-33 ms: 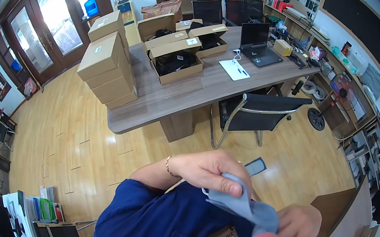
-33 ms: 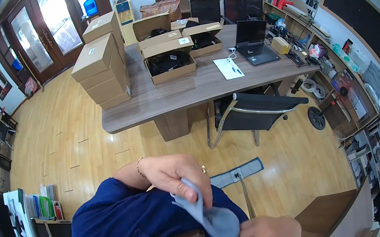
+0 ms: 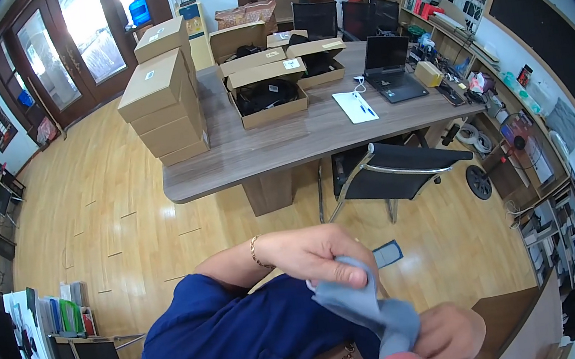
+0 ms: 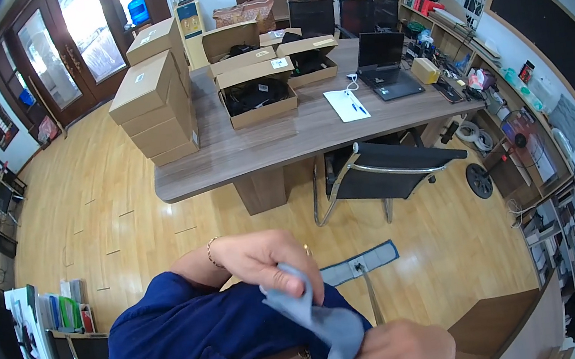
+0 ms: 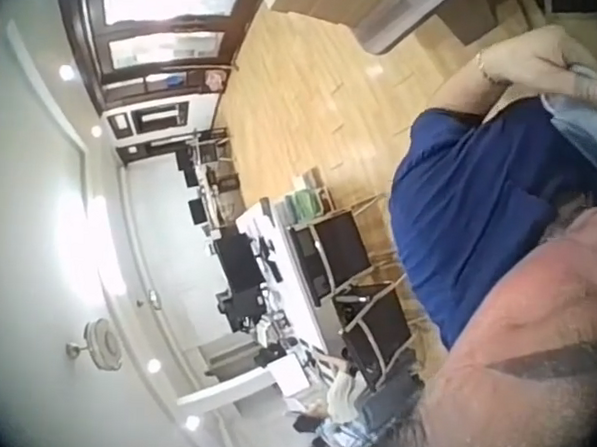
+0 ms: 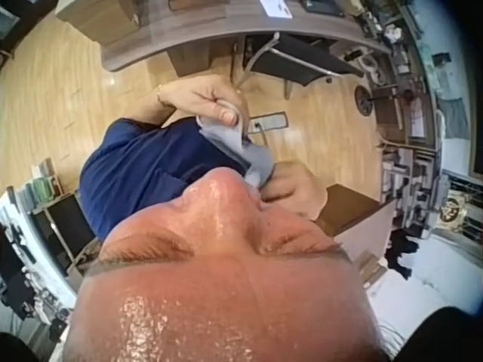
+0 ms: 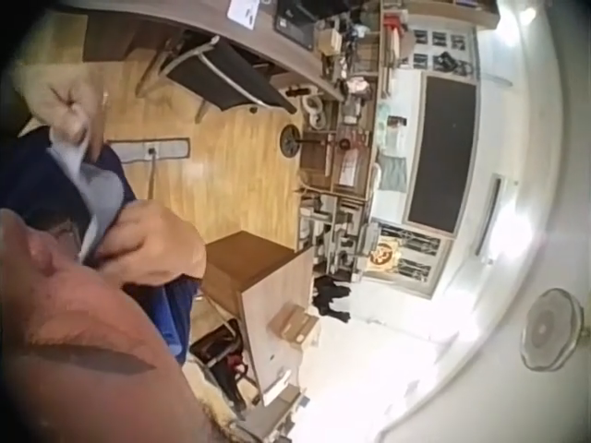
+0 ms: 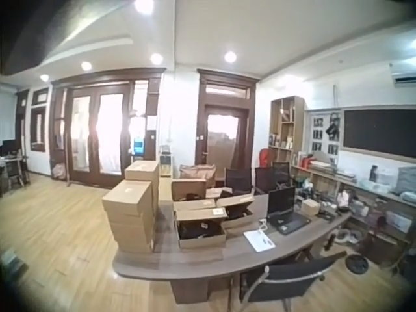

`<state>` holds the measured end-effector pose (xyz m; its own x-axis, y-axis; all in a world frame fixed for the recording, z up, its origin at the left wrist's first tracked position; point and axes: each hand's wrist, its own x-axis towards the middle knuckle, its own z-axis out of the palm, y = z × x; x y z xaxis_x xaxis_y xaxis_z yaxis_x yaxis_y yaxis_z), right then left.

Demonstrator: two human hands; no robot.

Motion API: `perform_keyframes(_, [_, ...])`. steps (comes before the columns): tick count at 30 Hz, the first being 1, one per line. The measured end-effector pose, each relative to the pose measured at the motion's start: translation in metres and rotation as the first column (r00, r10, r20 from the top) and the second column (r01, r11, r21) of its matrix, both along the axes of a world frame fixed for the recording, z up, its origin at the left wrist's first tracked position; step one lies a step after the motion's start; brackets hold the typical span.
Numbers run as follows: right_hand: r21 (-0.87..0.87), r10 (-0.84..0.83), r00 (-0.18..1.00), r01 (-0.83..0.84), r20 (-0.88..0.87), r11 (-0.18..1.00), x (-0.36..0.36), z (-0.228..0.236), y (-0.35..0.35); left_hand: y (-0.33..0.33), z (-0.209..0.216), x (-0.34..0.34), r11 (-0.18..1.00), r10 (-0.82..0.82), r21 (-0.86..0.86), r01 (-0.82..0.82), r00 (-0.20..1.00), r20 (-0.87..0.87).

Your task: Mopping the wooden floor of an office using a flat mop and a cleaning cloth.

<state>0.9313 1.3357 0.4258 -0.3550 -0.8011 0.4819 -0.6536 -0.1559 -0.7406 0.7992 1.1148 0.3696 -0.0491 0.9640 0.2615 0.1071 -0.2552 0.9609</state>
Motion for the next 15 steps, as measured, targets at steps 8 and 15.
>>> perform_keyframes(8, [-0.014, -0.748, 0.627, 0.768, 0.219, 0.640, -0.024, -0.061, 0.047, -0.008, -0.064, -0.029, 0.733, 0.621, -0.118, -0.669, 0.731, -0.282])
perform_keyframes(15, [0.077, -0.827, 0.339, 0.907, 0.448, 0.413, -0.045, -0.086, 0.050, -0.022, -0.081, -0.034, 0.683, 0.702, -0.185, -0.707, 0.705, -0.103])
